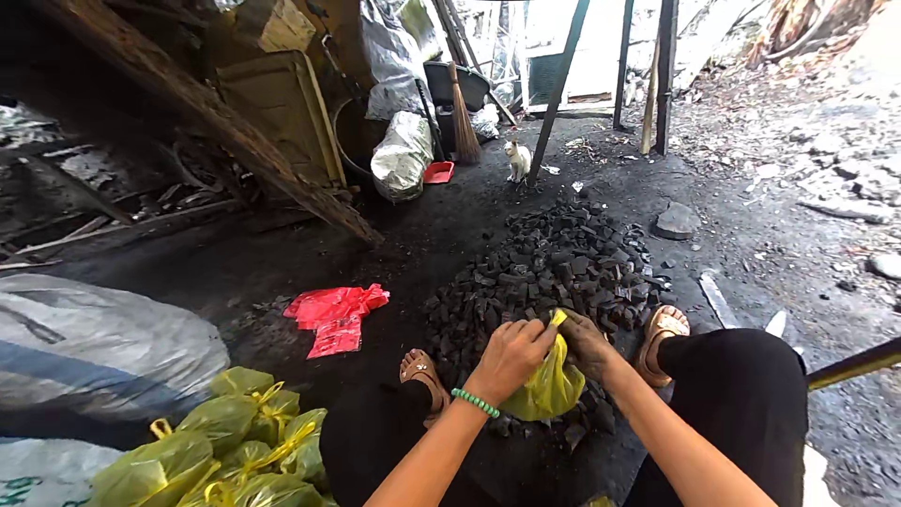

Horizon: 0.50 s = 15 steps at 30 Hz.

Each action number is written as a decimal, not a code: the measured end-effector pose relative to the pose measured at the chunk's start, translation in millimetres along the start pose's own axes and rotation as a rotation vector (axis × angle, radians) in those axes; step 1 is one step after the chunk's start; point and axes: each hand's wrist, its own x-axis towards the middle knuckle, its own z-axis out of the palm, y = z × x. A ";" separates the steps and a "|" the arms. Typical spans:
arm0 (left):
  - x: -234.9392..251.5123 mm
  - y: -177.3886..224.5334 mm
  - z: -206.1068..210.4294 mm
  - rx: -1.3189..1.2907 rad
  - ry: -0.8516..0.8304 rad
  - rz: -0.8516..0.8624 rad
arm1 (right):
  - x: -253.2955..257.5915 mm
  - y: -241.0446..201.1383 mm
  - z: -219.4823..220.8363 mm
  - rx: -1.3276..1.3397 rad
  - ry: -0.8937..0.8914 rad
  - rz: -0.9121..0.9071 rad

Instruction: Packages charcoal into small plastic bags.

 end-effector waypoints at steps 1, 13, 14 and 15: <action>-3.6 6.3 -3.7 -0.019 -0.086 -0.072 | 1.4 4.0 -4.4 -0.006 -0.055 -0.015; 11.3 26.5 -28.6 -1.301 -0.157 -1.403 | -7.6 -6.3 4.0 -0.632 -0.069 -0.237; 12.8 26.9 -30.5 -1.380 -0.139 -1.469 | -8.5 -6.7 3.3 -0.676 -0.060 -0.253; 14.5 27.0 -33.2 -1.462 -0.147 -1.522 | -10.0 -5.7 3.3 -0.711 -0.043 -0.277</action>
